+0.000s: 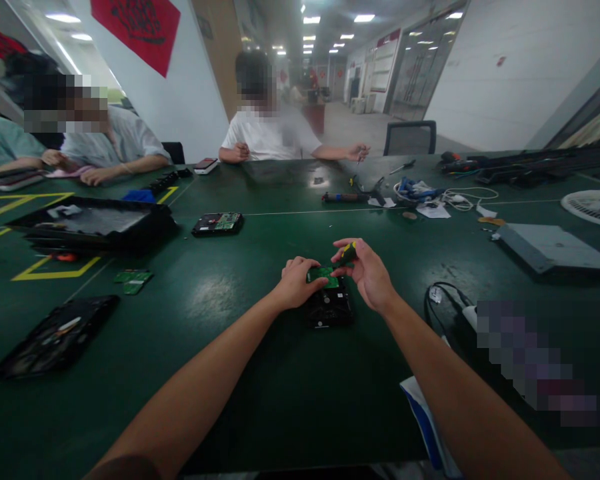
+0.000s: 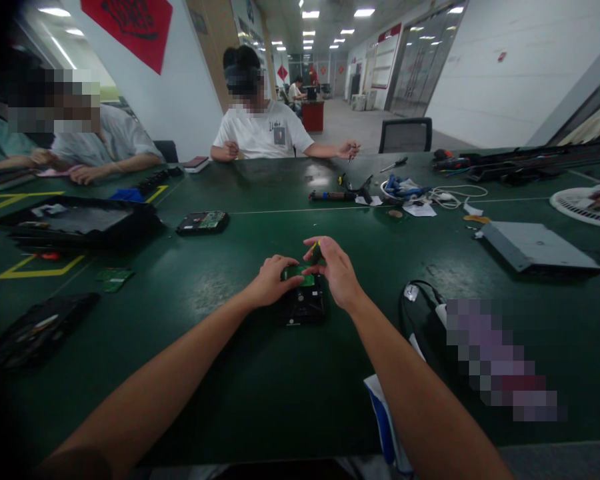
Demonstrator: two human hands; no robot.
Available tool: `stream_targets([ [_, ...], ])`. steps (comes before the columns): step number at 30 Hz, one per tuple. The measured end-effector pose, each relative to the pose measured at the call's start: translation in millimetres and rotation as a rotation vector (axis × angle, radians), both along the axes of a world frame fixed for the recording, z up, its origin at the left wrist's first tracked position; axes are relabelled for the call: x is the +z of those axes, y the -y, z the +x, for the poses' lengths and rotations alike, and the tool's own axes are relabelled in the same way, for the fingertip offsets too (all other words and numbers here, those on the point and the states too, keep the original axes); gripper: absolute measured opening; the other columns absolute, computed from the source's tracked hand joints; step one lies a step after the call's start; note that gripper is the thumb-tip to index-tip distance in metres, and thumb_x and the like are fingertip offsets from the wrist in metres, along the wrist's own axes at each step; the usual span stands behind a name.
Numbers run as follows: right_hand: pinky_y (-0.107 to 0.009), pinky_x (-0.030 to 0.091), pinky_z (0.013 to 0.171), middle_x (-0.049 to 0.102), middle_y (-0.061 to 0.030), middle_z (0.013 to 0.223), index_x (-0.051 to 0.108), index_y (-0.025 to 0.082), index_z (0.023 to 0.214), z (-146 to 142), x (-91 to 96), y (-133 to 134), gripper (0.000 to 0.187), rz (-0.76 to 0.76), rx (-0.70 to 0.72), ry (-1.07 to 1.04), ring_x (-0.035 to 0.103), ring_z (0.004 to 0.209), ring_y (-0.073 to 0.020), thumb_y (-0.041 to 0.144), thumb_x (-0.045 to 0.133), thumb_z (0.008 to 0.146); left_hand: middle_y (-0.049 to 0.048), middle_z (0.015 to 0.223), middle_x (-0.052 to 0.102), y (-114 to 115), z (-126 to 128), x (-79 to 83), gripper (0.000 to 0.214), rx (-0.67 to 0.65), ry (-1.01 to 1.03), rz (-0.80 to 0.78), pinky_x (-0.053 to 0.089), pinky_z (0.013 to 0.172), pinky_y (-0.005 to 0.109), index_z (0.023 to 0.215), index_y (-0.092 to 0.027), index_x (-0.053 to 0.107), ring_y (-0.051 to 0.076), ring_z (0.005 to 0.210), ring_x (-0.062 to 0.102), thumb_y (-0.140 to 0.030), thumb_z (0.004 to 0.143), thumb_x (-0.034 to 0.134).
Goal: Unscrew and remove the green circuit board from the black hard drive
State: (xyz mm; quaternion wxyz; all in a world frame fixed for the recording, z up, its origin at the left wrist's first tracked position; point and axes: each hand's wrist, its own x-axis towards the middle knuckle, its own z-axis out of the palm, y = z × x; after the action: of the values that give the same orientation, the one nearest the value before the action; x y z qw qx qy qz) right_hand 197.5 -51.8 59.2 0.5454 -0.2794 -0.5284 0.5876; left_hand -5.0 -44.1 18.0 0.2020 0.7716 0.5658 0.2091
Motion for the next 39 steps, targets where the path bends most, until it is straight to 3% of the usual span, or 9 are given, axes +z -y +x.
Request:
stream_targets([
  [9,-0.035,0.06,0.069,0.065,-0.0039,0.096,0.065,0.025,0.096,0.9,-2.2,-0.3,0.026,0.009,0.018,-0.057,0.065,0.097,-0.0231,0.05,0.059,0.098,0.0114,0.129,0.06,0.5,-0.1,0.8,0.05,-0.004,-0.007,-0.003,0.043,0.104,0.05,0.132,-0.026,0.063,0.034,0.123,0.051,-0.056,0.091,0.063],
  [17,-0.035,0.058,0.068,0.062,-0.0046,0.086,0.07,0.023,0.102,1.2,-1.7,-2.4,0.052,-0.053,0.055,-0.123,0.063,0.085,-0.021,0.065,0.039,0.1,0.0112,0.127,0.06,0.2,0.1,-0.4,0.05,0.003,-0.006,0.002,0.043,0.104,0.05,0.132,-0.027,0.063,0.033,0.121,0.052,-0.055,0.091,0.064],
  [23,-0.032,0.058,0.069,0.064,-0.0053,0.099,0.071,0.024,0.096,2.1,-0.5,0.1,0.031,0.014,-0.004,-0.019,0.062,0.096,-0.0211,0.053,0.059,0.096,0.0117,0.128,0.059,0.3,-0.4,0.3,0.049,-0.003,0.0,-0.005,0.043,0.104,0.051,0.131,-0.026,0.063,0.034,0.122,0.051,-0.055,0.091,0.064],
  [27,-0.035,0.059,0.073,0.065,-0.0049,0.097,0.068,0.023,0.092,1.0,-0.7,1.7,0.027,0.019,0.015,-0.018,0.063,0.096,-0.0214,0.049,0.062,0.096,0.0116,0.129,0.059,0.3,-0.6,0.2,0.05,-0.009,0.003,-0.002,0.043,0.105,0.051,0.132,-0.026,0.062,0.034,0.123,0.051,-0.055,0.091,0.064],
  [34,-0.036,0.06,0.068,0.062,-0.0035,0.082,0.069,0.024,0.097,-0.6,1.8,2.1,0.046,-0.052,0.068,-0.11,0.062,0.084,-0.0212,0.062,0.044,0.099,0.0116,0.129,0.06,0.6,0.1,-0.4,0.05,0.0,-0.004,0.004,0.043,0.105,0.052,0.132,-0.027,0.062,0.034,0.124,0.051,-0.056,0.091,0.063],
  [39,-0.035,0.06,0.066,0.062,-0.0056,0.089,0.072,0.024,0.103,1.9,-0.3,0.2,0.047,-0.047,0.057,-0.084,0.061,0.091,-0.0223,0.06,0.043,0.1,0.0114,0.129,0.06,-0.1,-0.6,-1.7,0.051,-0.009,-0.005,0.008,0.043,0.105,0.051,0.133,-0.026,0.063,0.034,0.123,0.051,-0.057,0.092,0.062],
])
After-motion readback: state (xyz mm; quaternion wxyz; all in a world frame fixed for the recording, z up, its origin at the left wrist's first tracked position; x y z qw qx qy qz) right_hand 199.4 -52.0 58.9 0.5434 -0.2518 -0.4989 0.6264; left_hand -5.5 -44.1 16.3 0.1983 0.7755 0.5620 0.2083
